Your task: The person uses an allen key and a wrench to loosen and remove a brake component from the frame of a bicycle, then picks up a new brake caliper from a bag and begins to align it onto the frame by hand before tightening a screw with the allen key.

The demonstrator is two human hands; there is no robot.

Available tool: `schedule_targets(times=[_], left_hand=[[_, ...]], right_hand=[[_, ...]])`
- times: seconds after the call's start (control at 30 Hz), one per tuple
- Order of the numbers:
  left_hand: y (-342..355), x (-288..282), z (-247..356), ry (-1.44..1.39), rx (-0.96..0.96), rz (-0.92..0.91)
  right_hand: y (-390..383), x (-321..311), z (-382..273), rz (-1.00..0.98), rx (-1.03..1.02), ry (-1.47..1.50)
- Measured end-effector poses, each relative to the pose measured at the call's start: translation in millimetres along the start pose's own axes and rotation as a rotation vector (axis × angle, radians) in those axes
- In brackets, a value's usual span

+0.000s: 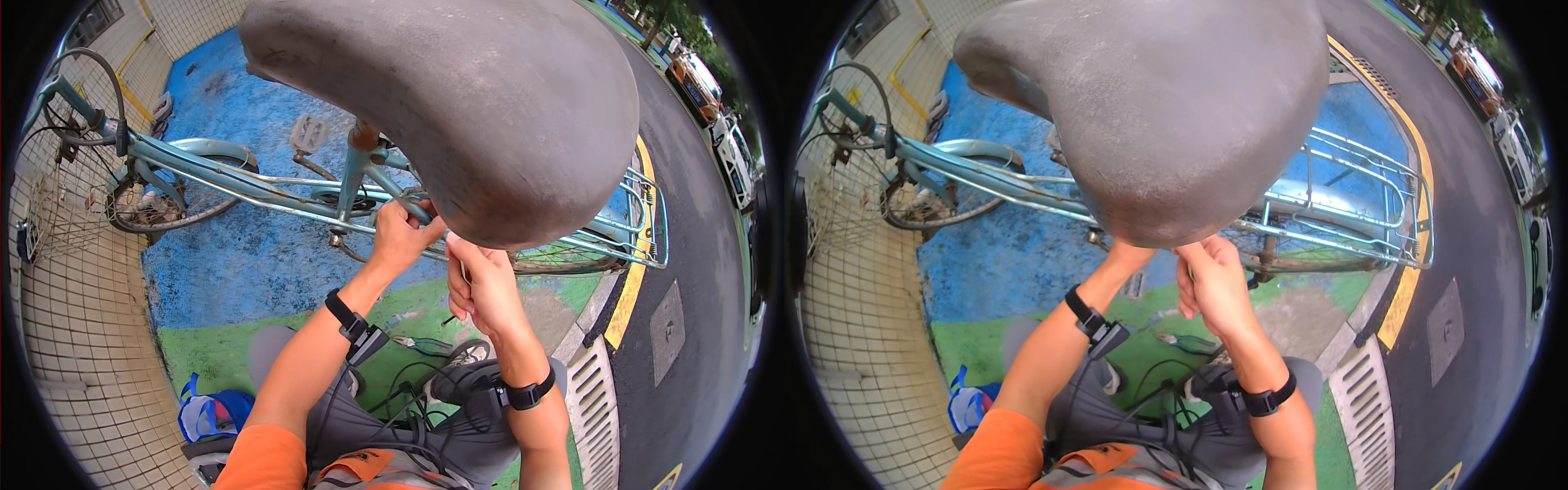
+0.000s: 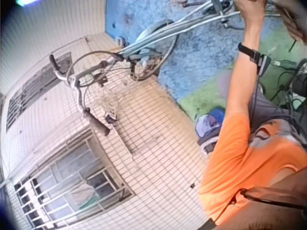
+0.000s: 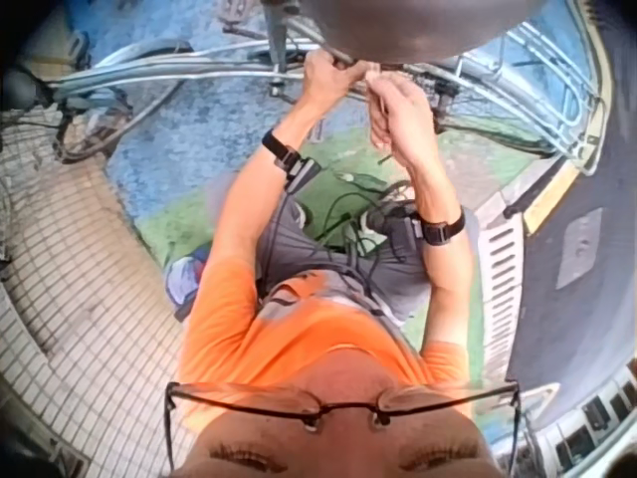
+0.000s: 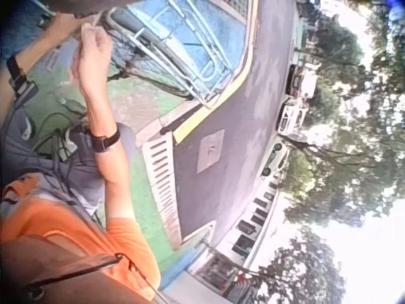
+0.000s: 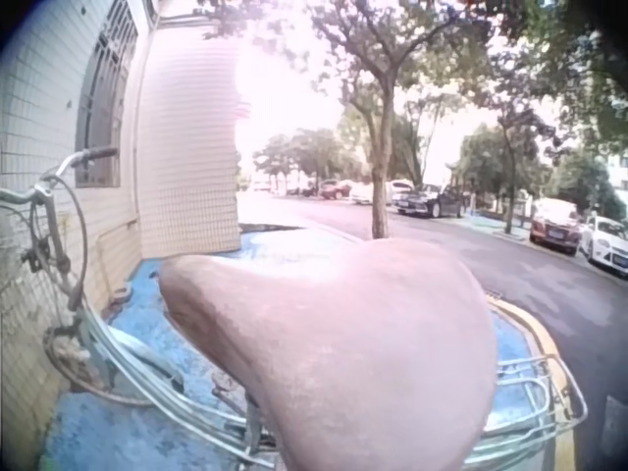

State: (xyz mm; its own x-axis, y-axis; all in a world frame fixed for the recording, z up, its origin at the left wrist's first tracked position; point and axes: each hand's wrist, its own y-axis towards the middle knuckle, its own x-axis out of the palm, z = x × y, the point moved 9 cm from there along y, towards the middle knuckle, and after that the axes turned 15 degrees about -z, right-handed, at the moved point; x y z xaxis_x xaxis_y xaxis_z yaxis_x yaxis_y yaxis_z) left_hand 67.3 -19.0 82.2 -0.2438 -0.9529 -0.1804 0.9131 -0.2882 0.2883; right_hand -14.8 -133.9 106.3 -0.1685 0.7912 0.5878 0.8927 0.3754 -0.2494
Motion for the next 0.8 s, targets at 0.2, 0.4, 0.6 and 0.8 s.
schedule_targets(times=[0.2, 0.4, 0.6, 0.8], left_hand=[[-3, -3, -3, -0.019, 0.023, 0.034], [3, 2, -19, 0.008, 0.017, -0.004], [4, 3, -21, -0.008, -0.011, -0.024], [1, 1, -8, -0.003, -0.107, -0.059]], right_hand=[[-34, -41, -32, 0.185, -0.147, -0.707], [-27, -62, -31, 0.219, -0.245, -0.642], [-11, -35, -6, 0.143, -0.154, -0.145], [1, -15, 7, 0.145, -0.139, 0.059]])
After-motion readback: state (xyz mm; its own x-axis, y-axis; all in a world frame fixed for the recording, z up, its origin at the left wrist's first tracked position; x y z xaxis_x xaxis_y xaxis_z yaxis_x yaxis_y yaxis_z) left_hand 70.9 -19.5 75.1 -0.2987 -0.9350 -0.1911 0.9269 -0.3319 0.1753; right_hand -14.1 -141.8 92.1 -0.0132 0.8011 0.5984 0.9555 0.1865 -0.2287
